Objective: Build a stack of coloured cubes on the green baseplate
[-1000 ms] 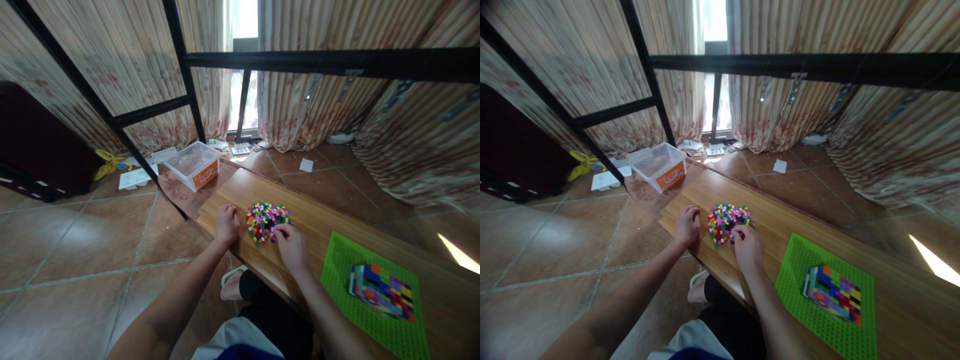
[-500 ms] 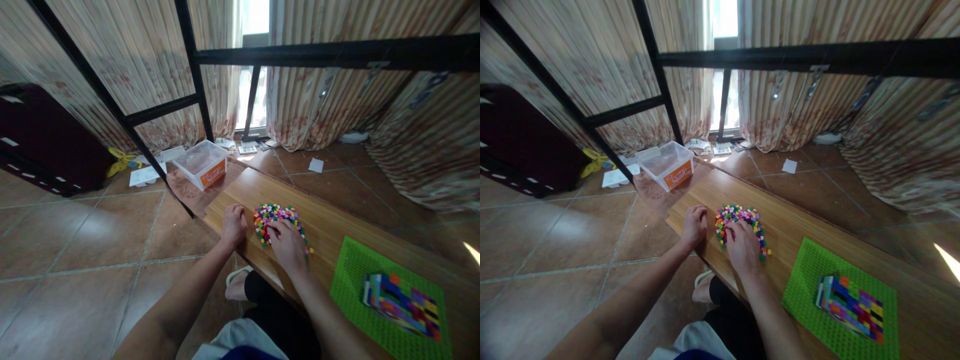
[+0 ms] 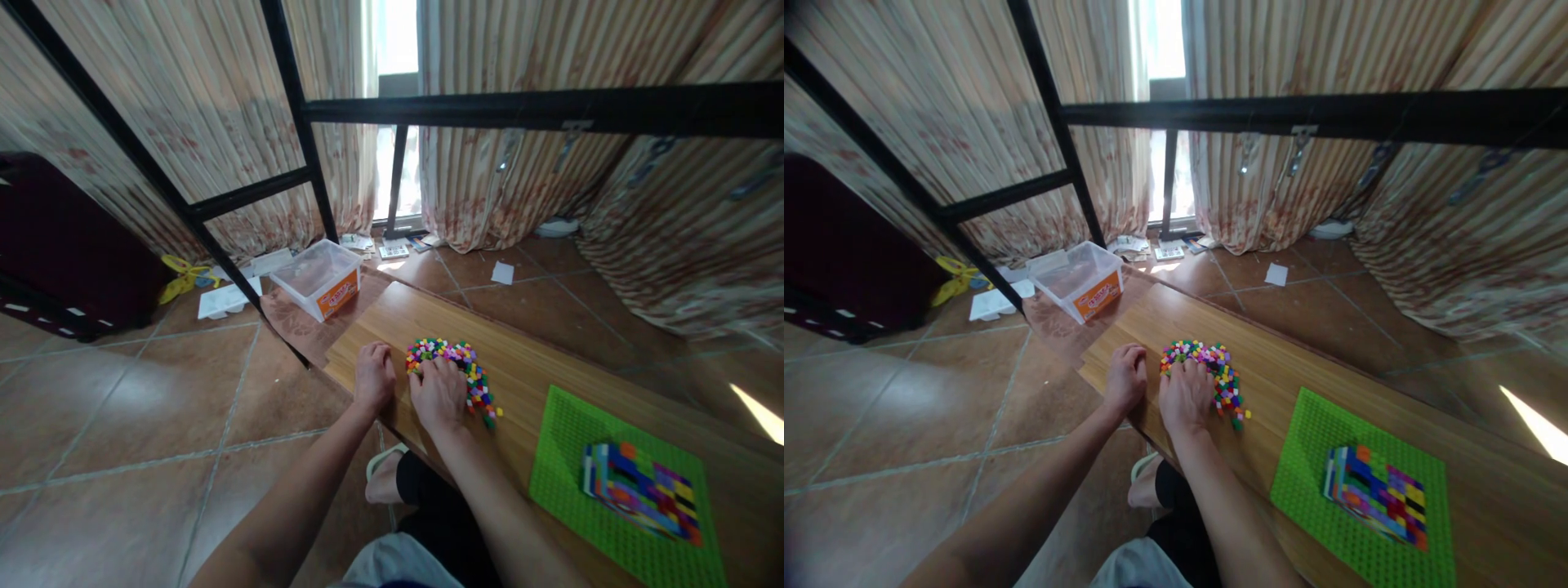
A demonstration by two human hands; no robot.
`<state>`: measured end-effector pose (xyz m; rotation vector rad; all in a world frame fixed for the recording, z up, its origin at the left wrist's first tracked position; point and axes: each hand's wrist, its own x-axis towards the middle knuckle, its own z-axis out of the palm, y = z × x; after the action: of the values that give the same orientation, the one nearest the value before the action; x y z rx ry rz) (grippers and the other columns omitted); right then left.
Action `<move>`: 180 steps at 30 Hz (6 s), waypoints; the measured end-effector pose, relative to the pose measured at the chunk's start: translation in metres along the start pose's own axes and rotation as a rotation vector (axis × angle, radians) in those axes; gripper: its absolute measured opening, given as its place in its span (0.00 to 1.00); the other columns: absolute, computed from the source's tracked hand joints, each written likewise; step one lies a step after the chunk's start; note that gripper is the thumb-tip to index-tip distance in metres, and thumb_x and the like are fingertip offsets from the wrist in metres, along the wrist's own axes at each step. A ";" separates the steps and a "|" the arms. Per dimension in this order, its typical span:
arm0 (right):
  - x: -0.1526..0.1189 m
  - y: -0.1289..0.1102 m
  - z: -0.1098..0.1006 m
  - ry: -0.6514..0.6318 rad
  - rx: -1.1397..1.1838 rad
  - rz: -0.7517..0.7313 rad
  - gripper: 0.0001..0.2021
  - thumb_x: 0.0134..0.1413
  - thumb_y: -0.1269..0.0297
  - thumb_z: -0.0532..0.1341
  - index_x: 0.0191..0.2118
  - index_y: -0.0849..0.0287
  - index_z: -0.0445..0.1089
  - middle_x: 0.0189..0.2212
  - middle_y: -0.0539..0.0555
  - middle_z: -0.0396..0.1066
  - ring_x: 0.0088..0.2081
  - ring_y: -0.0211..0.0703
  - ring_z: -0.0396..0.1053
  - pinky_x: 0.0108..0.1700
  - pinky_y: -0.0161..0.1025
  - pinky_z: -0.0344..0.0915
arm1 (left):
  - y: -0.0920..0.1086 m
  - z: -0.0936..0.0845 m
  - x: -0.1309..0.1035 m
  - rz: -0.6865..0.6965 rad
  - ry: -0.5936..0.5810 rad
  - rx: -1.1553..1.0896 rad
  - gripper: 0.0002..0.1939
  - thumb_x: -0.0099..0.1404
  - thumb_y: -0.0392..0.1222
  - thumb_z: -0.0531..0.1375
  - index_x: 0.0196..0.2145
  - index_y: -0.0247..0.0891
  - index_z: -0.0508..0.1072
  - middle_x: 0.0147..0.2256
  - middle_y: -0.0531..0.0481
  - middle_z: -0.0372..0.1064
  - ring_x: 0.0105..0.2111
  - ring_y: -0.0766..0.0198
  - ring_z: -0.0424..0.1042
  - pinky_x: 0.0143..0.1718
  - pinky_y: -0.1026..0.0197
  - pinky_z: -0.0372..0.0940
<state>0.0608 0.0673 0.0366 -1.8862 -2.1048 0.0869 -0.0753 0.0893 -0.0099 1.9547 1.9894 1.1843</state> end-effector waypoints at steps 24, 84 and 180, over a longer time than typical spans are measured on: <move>0.007 -0.004 0.004 -0.022 0.056 0.012 0.06 0.57 0.63 0.61 0.37 0.58 0.73 0.39 0.58 0.71 0.44 0.49 0.63 0.45 0.44 0.54 | 0.000 -0.001 0.002 0.012 -0.017 -0.002 0.10 0.64 0.31 0.53 0.36 0.38 0.73 0.40 0.43 0.72 0.45 0.54 0.68 0.50 0.51 0.65; -0.075 0.069 -0.001 0.138 0.244 0.078 0.13 0.61 0.65 0.52 0.38 0.55 0.75 0.37 0.54 0.73 0.39 0.43 0.66 0.41 0.39 0.59 | 0.002 -0.002 0.001 -0.008 -0.030 0.002 0.10 0.64 0.31 0.54 0.36 0.38 0.74 0.41 0.43 0.72 0.45 0.54 0.68 0.50 0.51 0.66; -0.211 0.183 -0.115 0.145 1.019 0.694 0.21 0.39 0.53 0.66 0.40 0.58 0.78 0.31 0.55 0.79 0.35 0.47 0.75 0.40 0.43 0.70 | 0.158 -0.053 -0.060 -0.372 -0.481 -0.816 0.16 0.54 0.52 0.64 0.27 0.36 0.68 0.19 0.59 0.61 0.16 0.72 0.59 0.18 0.69 0.58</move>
<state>0.2849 -0.1344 0.0603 -1.7124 -0.8750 0.9307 0.0307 -0.0080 0.0929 1.2322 1.2511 1.0513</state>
